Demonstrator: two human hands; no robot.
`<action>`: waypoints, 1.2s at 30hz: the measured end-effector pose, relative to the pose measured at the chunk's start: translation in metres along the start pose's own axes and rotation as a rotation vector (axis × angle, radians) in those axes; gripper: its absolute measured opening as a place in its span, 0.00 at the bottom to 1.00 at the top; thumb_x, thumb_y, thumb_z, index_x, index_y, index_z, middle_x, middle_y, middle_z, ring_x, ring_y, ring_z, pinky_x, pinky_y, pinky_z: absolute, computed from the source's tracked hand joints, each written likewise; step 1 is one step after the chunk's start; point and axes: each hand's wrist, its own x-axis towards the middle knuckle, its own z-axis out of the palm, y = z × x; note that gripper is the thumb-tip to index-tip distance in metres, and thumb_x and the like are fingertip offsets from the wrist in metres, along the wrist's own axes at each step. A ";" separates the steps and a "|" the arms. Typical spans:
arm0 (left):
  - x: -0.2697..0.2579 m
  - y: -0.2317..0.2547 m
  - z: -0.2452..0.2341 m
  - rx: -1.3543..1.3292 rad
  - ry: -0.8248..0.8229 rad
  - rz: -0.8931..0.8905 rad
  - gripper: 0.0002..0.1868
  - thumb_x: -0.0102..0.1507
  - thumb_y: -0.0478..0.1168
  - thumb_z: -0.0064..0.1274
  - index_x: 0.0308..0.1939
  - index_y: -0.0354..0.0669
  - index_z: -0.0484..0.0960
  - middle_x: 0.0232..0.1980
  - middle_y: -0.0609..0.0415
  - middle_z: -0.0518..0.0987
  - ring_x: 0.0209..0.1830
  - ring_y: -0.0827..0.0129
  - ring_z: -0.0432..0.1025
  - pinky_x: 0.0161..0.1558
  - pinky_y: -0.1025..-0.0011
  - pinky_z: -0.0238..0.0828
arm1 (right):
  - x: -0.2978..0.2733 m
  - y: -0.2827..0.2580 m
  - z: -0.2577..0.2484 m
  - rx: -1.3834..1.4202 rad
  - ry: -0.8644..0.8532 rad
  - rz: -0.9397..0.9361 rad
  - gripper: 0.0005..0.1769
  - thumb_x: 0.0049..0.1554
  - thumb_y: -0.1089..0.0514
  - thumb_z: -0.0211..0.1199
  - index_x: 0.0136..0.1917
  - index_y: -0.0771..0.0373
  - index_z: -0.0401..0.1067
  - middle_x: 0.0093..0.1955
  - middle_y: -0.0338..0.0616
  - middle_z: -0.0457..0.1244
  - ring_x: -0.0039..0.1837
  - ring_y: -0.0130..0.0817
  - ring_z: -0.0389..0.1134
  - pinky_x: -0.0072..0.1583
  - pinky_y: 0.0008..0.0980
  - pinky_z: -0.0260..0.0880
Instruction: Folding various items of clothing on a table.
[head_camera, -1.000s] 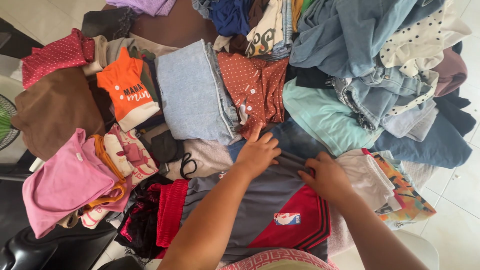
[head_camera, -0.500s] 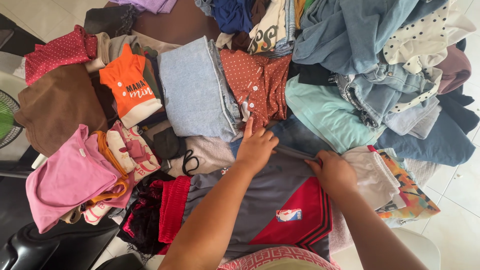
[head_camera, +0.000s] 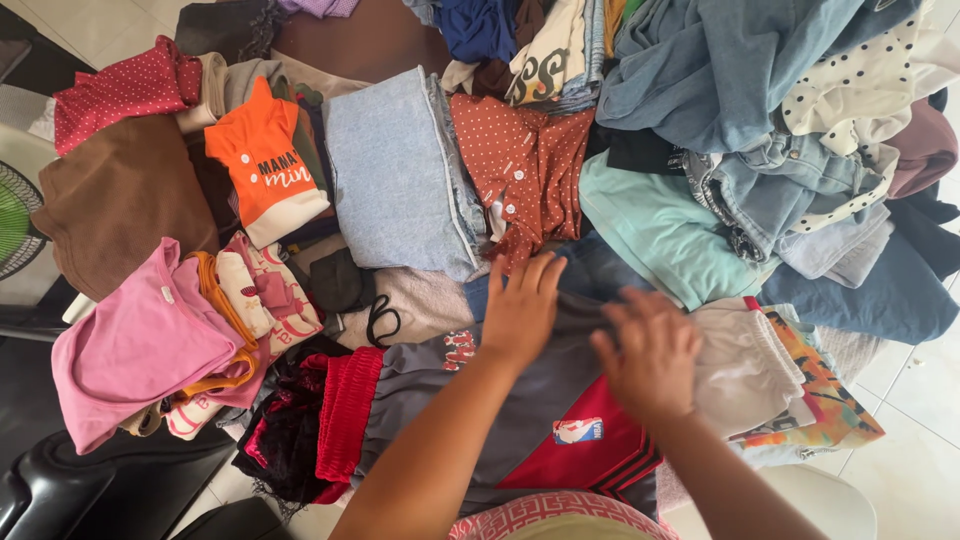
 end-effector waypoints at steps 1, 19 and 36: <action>-0.007 0.006 -0.007 -0.124 0.058 -0.011 0.26 0.64 0.38 0.47 0.68 0.47 0.70 0.66 0.54 0.72 0.68 0.61 0.67 0.76 0.44 0.41 | -0.008 -0.005 0.004 0.031 0.000 -0.130 0.25 0.59 0.39 0.59 0.64 0.53 0.71 0.72 0.43 0.58 0.74 0.49 0.58 0.68 0.54 0.56; -0.150 -0.041 -0.025 0.025 -0.040 -0.326 0.41 0.67 0.58 0.47 0.79 0.47 0.54 0.83 0.48 0.51 0.83 0.53 0.43 0.78 0.54 0.38 | -0.041 -0.016 0.033 0.009 -0.222 -0.307 0.43 0.57 0.36 0.51 0.80 0.52 0.46 0.84 0.52 0.37 0.83 0.57 0.36 0.77 0.56 0.35; -0.194 -0.053 -0.034 0.017 -0.096 -0.280 0.35 0.66 0.61 0.43 0.77 0.62 0.60 0.82 0.56 0.52 0.81 0.59 0.42 0.74 0.43 0.29 | -0.071 -0.014 0.025 -0.007 -0.280 -0.306 0.45 0.57 0.34 0.50 0.80 0.52 0.45 0.84 0.50 0.35 0.83 0.52 0.32 0.77 0.56 0.32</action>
